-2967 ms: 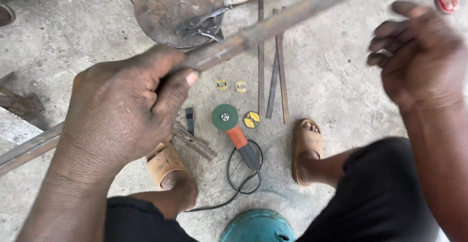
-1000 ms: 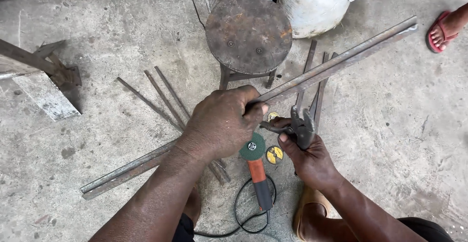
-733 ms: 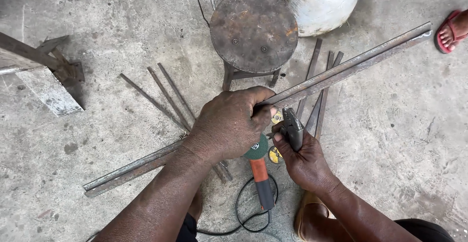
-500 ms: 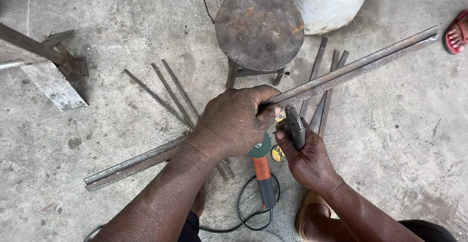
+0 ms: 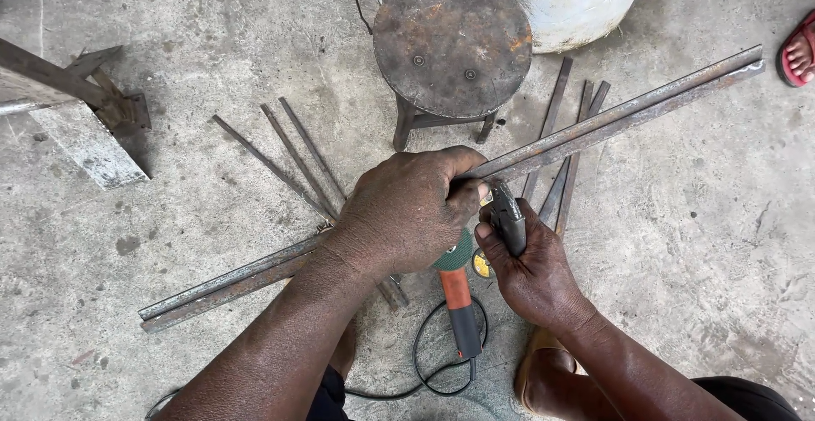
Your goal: The person uses an angle grinder to cut a metal rod, then picks up a locking plier to adjust its mechanism. They handle several metal rods, aligning two of them together and inspecting the ends. Finally, they use the plier to clamp the aligned rods on a metal stool.
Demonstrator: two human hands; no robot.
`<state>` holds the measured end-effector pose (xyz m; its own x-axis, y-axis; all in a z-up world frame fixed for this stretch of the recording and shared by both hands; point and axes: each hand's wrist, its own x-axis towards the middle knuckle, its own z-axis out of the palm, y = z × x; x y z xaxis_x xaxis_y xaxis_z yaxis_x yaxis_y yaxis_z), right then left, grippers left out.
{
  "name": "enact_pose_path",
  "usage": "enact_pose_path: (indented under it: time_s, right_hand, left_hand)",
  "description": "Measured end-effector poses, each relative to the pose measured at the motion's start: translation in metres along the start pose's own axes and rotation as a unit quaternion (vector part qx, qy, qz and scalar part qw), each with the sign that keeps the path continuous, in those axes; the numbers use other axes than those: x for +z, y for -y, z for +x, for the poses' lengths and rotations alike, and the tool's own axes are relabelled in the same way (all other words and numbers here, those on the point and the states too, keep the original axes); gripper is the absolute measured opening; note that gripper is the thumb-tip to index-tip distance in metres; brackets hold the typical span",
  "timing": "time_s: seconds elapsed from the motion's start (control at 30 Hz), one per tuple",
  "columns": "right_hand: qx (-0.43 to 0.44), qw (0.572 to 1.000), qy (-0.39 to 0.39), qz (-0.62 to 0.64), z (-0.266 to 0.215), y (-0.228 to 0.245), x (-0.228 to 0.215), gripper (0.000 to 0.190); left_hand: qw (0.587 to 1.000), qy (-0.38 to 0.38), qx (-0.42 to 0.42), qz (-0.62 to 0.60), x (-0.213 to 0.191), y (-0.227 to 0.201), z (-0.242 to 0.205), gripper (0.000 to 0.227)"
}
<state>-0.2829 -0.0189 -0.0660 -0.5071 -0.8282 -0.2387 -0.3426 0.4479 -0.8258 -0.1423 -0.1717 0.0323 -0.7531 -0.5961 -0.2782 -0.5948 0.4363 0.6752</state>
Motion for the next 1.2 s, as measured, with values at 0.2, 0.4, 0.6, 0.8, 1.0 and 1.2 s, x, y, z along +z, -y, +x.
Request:
enact_pose_path:
  time_s: [0.2, 0.4, 0.6, 0.8, 1.0, 1.2]
  right_hand:
    - [0.016, 1.0, 0.003, 0.013, -0.001, 0.003, 0.001, 0.018]
    - [0.015, 0.999, -0.01, -0.029, 0.0, -0.002, 0.0, 0.022]
    - [0.006, 1.0, 0.007, 0.012, 0.002, -0.006, 0.001, 0.012]
    - [-0.005, 0.999, 0.013, 0.052, 0.005, -0.017, 0.007, 0.013]
    - [-0.017, 0.999, 0.012, 0.043, 0.007, -0.013, 0.01, 0.012]
    - [0.003, 0.999, -0.007, 0.052, 0.019, -0.036, 0.025, 0.018]
  left_hand:
    - [1.0, -0.004, 0.009, -0.011, 0.001, 0.001, 0.001, 0.028]
    - [1.0, -0.004, 0.011, 0.011, 0.003, 0.002, 0.002, 0.022]
    - [0.999, -0.013, 0.029, 0.02, 0.006, 0.006, 0.003, 0.024]
    - [1.0, -0.011, 0.014, 0.013, 0.006, 0.003, 0.004, 0.025]
    - [1.0, -0.001, -0.004, 0.015, 0.003, 0.002, 0.006, 0.025]
    - [0.999, 0.017, 0.022, -0.031, -0.006, 0.012, 0.014, 0.034]
